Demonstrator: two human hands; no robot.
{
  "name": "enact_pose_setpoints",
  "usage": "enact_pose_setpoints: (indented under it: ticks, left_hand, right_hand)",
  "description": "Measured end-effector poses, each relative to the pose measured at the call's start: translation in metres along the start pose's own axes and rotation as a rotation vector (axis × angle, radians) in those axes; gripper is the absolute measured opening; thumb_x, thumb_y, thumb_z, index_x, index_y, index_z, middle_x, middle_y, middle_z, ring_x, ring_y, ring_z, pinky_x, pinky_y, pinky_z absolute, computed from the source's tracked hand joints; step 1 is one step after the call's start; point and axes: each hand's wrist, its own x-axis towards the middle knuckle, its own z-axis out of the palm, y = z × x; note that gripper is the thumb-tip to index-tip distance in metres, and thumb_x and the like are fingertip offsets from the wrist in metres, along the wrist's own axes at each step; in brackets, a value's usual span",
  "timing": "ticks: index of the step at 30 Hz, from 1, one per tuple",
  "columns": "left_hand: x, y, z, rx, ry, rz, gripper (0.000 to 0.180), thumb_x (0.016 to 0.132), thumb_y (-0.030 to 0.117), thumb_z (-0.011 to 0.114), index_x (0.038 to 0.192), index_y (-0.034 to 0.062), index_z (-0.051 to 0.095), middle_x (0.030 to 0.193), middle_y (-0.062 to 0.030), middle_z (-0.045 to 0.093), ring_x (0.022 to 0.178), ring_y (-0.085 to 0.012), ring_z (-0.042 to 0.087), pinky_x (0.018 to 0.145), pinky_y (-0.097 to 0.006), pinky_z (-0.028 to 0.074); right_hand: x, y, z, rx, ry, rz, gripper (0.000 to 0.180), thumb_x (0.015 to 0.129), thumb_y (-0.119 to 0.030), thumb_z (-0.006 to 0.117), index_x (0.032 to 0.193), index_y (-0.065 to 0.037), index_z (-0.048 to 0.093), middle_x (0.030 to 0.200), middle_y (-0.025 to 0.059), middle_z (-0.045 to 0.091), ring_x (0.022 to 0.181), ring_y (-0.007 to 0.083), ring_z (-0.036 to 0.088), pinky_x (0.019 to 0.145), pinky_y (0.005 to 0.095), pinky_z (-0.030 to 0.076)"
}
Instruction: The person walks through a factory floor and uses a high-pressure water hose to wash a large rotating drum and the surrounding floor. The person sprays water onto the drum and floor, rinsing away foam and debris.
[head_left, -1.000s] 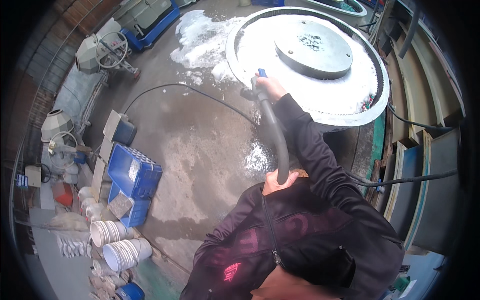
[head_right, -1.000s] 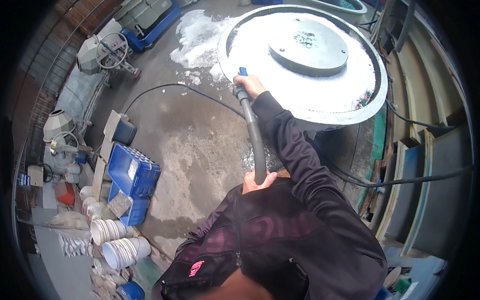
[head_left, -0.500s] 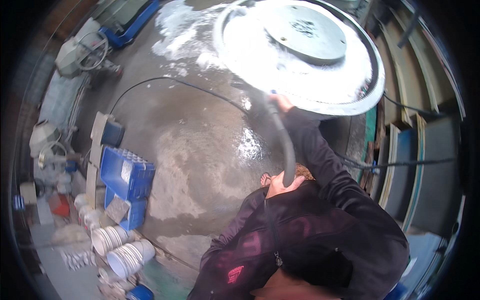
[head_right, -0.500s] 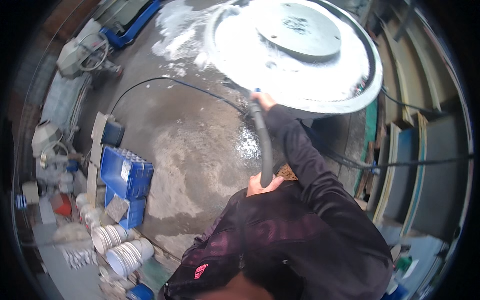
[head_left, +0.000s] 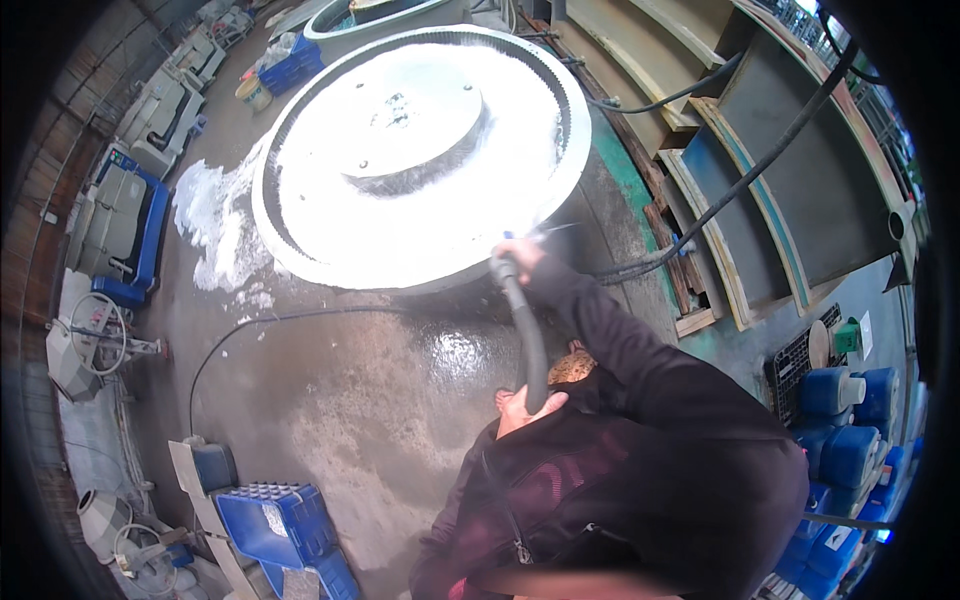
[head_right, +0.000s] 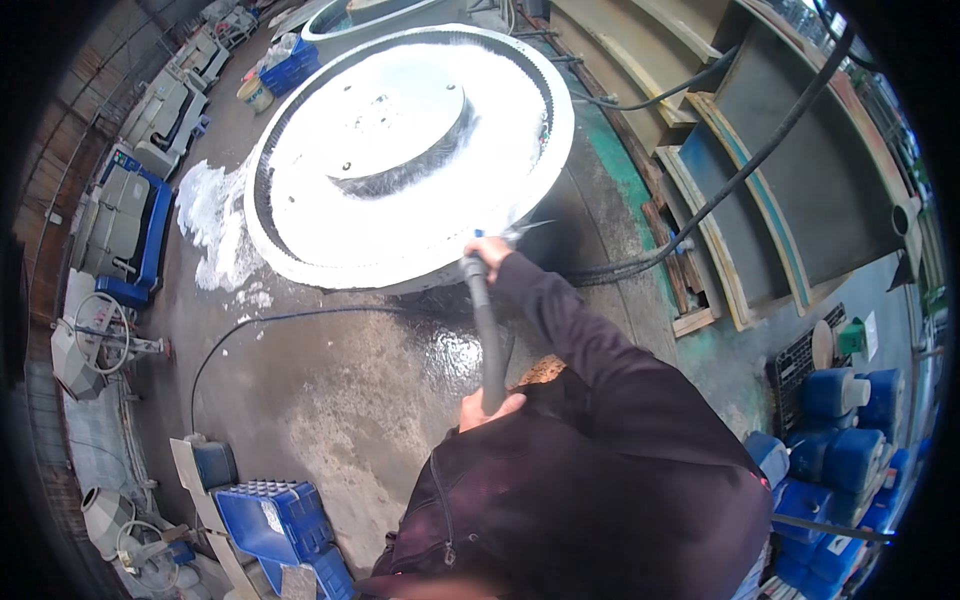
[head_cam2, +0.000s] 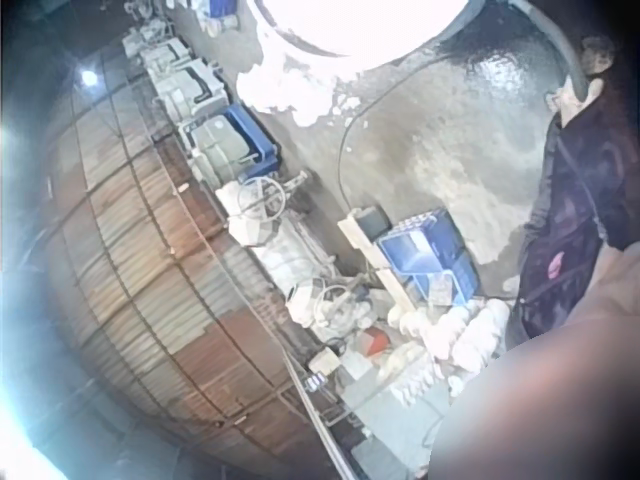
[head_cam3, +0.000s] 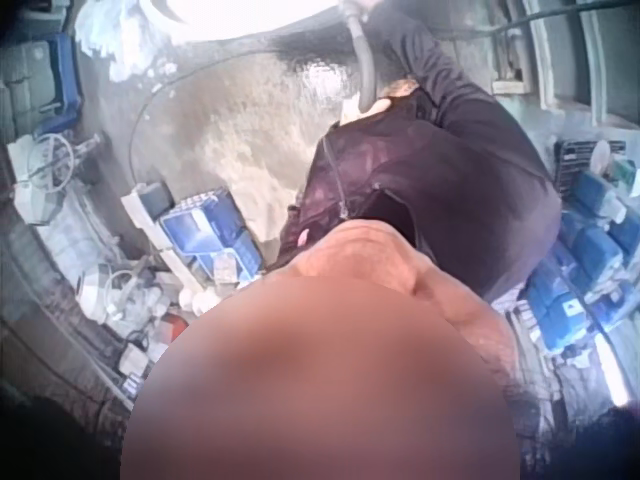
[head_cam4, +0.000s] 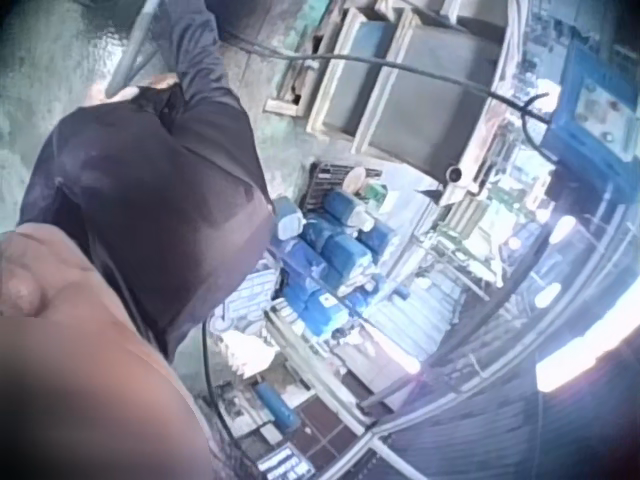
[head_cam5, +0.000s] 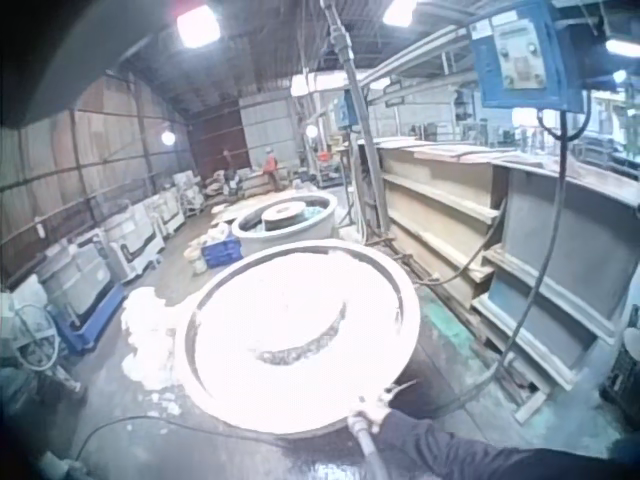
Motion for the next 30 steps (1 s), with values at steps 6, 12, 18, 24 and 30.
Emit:
enact_pose_setpoints:
  ticks: [6, 12, 18, 24, 30]
  left_hand:
    - [0.046, 0.048, 0.060, 0.210, -0.303, -0.038, 0.036, 0.078, 0.030, 0.067, 0.096, 0.0005, 0.055, 0.065, -0.0111, 0.058, 0.061, -0.0169, 0.058, 0.060, -0.033, 0.043]
    - [0.091, 0.066, 0.134, 0.179, -0.459, -0.040, 0.030, 0.079, 0.028, 0.066, 0.091, 0.0017, 0.056, 0.065, -0.0059, 0.058, 0.062, -0.0108, 0.056, 0.061, -0.029, 0.044]
    - [0.126, 0.077, 0.206, 0.173, -0.344, -0.020, 0.030, 0.081, 0.029, 0.064, 0.087, 0.0002, 0.057, 0.060, -0.0106, 0.056, 0.057, -0.0164, 0.058, 0.058, -0.033, 0.044]
    - [0.149, 0.090, 0.258, 0.181, -0.160, 0.093, 0.030, 0.081, 0.027, 0.064, 0.095, 0.0016, 0.060, 0.069, -0.0137, 0.063, 0.065, -0.0214, 0.064, 0.060, -0.031, 0.047]
    - [0.194, 0.101, 0.276, 0.125, 0.035, 0.353, 0.029, 0.079, 0.025, 0.066, 0.086, -0.0018, 0.059, 0.065, -0.0118, 0.061, 0.061, -0.0171, 0.061, 0.056, -0.029, 0.046]
  right_hand:
    - [-0.055, -0.069, -0.097, 0.124, 0.175, -0.077, 0.031, 0.070, -0.015, 0.054, 0.096, -0.001, 0.046, 0.073, 0.0134, 0.051, 0.058, 0.0258, 0.055, 0.045, 0.0466, 0.049]
    - [-0.103, -0.157, -0.133, 0.071, -0.004, -0.473, 0.058, 0.072, -0.012, 0.051, 0.127, -0.002, 0.036, 0.080, 0.0072, 0.049, 0.061, 0.0191, 0.053, 0.044, 0.0388, 0.049]
    - [-0.098, -0.205, -0.164, -0.016, 0.003, -0.354, 0.065, 0.071, -0.012, 0.048, 0.132, -0.001, 0.030, 0.080, 0.0084, 0.049, 0.061, 0.0197, 0.054, 0.045, 0.0385, 0.050]
    - [-0.085, -0.243, -0.179, -0.094, -0.179, -0.408, 0.061, 0.071, -0.012, 0.048, 0.129, -0.001, 0.034, 0.079, 0.0091, 0.051, 0.057, 0.0202, 0.054, 0.042, 0.0365, 0.049]
    - [-0.057, -0.289, -0.184, -0.132, -0.245, -0.363, 0.057, 0.073, -0.015, 0.050, 0.127, -0.002, 0.037, 0.081, 0.0101, 0.054, 0.061, 0.0231, 0.056, 0.047, 0.0390, 0.048]
